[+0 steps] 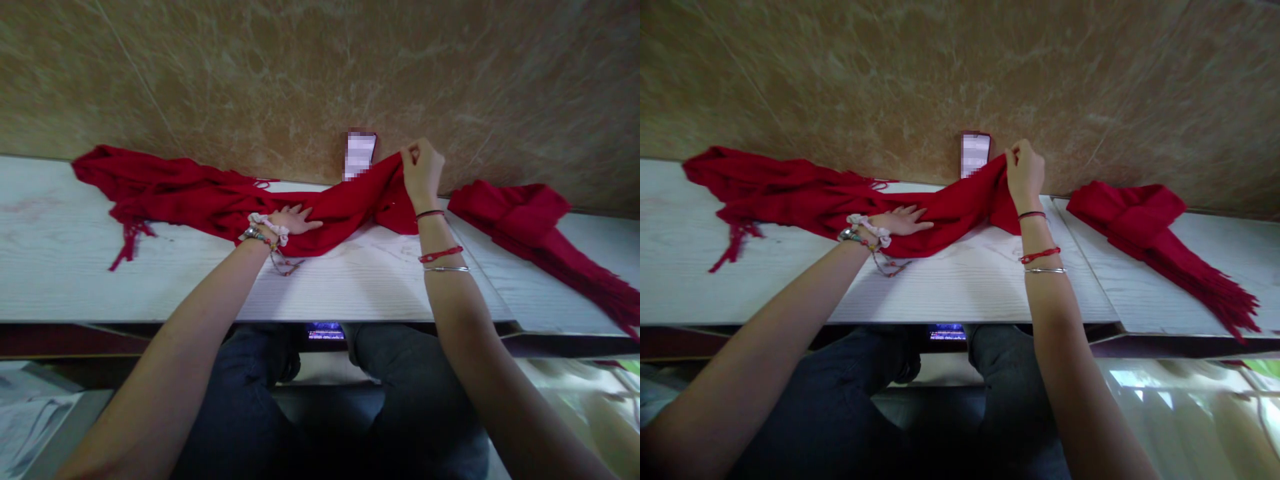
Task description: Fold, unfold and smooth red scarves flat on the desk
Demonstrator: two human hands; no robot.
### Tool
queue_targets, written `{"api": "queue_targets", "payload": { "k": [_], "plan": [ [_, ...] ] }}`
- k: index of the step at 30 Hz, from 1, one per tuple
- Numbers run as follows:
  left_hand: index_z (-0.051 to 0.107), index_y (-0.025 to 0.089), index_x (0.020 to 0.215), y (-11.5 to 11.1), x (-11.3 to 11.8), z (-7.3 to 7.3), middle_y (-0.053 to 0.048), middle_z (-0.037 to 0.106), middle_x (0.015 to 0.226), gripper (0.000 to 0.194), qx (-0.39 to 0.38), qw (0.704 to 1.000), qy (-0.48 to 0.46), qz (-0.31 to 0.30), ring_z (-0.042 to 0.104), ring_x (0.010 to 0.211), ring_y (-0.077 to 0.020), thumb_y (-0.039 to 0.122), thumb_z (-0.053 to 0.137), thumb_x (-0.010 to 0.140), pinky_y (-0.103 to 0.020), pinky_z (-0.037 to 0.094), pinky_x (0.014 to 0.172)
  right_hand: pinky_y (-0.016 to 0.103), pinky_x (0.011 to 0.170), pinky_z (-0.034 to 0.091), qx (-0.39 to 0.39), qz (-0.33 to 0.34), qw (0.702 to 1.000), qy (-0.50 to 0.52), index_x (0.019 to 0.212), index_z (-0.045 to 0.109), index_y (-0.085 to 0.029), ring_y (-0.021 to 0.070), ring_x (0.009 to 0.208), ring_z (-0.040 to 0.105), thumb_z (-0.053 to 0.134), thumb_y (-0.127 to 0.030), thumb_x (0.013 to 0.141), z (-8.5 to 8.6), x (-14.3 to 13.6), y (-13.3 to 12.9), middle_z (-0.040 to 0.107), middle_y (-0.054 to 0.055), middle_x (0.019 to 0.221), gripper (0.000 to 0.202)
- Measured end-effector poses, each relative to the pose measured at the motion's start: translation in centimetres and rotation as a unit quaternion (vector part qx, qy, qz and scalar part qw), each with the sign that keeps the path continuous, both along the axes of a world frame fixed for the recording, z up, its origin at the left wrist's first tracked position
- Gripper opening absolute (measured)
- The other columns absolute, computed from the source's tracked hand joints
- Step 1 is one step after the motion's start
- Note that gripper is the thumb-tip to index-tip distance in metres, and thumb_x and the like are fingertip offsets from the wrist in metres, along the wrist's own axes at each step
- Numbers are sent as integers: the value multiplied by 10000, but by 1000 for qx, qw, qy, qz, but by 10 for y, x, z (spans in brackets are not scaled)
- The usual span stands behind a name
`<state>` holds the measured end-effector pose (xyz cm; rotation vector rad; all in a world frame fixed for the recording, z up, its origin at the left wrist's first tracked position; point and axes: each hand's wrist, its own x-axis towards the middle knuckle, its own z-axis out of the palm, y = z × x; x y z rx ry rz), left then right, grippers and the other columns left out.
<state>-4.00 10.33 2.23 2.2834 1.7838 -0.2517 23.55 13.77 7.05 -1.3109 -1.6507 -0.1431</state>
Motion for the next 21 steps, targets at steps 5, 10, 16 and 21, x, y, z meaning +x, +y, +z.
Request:
{"api": "queue_targets", "payload": {
  "k": [5,10,16,21],
  "plan": [
    [233,164,1427,6,-19,5,-159,293,1441,904,72,995,1,74,273,1277,-416,756,302,748,-527,255,1005,350,689,448,-70,73,993,-54,748,601,-189,190,736,558,552,-415,789,9,19,-19,576,23,675,235],
    [125,213,1439,-4,13,30,-102,263,1460,914,172,964,-182,-86,267,1307,-304,620,524,724,-393,267,1030,326,664,463,-143,207,963,-98,704,612,-200,168,708,550,617,-385,736,32,-10,-45,605,3,692,188],
    [602,146,940,-3,41,49,-38,625,917,363,186,870,-432,-149,546,938,-198,453,452,819,-313,412,825,313,680,455,-67,173,980,-75,794,627,-196,155,726,562,579,-376,776,41,-18,-49,603,-2,728,187],
    [490,200,615,0,24,65,5,511,653,308,277,761,-578,-101,496,747,-155,426,482,824,-295,398,701,321,652,430,-186,180,944,-204,763,645,-206,179,680,547,708,-249,611,22,-4,-36,609,-4,672,170]
  ]
}}
